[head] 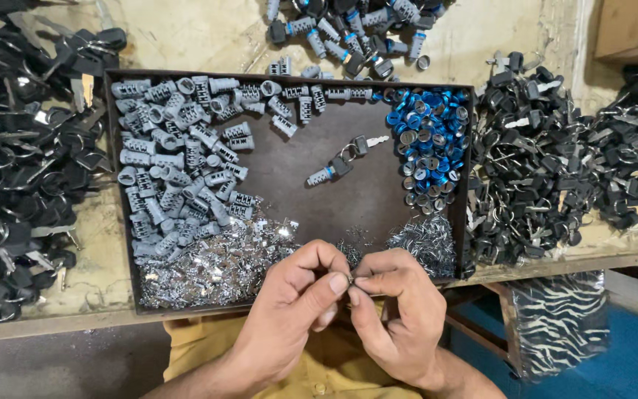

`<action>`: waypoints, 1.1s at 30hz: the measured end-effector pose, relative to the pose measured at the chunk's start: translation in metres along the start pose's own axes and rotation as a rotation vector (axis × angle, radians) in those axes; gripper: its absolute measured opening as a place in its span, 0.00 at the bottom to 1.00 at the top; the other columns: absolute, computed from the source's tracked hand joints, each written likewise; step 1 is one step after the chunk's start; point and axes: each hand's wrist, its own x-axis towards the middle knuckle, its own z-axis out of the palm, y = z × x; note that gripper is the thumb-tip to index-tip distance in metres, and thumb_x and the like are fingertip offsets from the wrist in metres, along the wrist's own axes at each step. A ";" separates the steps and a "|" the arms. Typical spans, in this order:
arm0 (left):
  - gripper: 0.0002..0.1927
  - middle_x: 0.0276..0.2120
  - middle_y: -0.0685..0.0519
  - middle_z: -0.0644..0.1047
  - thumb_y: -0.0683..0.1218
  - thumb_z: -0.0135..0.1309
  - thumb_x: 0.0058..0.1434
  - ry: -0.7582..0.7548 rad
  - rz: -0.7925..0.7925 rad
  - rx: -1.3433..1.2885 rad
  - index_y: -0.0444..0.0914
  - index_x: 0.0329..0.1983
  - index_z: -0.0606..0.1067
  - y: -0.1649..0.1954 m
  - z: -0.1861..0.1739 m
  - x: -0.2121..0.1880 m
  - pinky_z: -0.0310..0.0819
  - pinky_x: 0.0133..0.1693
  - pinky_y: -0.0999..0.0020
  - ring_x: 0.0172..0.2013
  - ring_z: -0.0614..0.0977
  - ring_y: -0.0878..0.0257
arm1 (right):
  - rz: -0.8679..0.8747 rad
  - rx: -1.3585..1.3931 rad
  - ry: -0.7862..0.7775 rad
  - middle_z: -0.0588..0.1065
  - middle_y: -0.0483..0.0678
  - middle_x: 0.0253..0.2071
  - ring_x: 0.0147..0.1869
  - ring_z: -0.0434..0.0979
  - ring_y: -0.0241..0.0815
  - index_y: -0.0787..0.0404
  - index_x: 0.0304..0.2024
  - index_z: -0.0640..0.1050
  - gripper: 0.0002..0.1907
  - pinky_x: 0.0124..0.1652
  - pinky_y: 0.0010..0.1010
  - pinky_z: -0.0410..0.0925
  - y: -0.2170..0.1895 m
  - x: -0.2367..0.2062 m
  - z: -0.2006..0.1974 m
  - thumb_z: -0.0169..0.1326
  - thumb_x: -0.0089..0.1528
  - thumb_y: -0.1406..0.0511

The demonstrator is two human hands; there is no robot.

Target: The person sits at a workbench with a tray of lock cylinder parts and picks small gray lock plugs and blue caps one at a time, fitting the caps onto the plugs by hand and placing the assembled units back into the tray, working among piles of keys and metal shavings.

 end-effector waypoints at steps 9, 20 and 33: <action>0.04 0.27 0.61 0.69 0.42 0.53 0.69 -0.004 0.009 0.002 0.37 0.40 0.71 0.000 -0.008 0.001 0.55 0.26 0.77 0.24 0.64 0.75 | 0.000 -0.018 -0.015 0.78 0.53 0.37 0.32 0.75 0.37 0.65 0.39 0.75 0.11 0.30 0.23 0.65 -0.002 0.005 0.005 0.63 0.57 0.76; 0.03 0.23 0.61 0.67 0.39 0.52 0.67 -0.030 -0.101 0.010 0.37 0.36 0.71 0.013 -0.017 0.011 0.56 0.24 0.77 0.22 0.66 0.74 | 0.080 0.028 0.006 0.79 0.54 0.38 0.39 0.81 0.41 0.66 0.38 0.77 0.12 0.38 0.25 0.73 0.002 0.008 0.007 0.62 0.54 0.79; 0.04 0.23 0.61 0.66 0.40 0.53 0.67 -0.033 -0.058 -0.011 0.37 0.36 0.71 0.035 -0.031 0.018 0.55 0.24 0.78 0.23 0.65 0.75 | 0.064 -0.055 -0.016 0.79 0.54 0.39 0.39 0.82 0.40 0.67 0.37 0.77 0.11 0.39 0.25 0.73 -0.007 0.034 0.027 0.62 0.55 0.79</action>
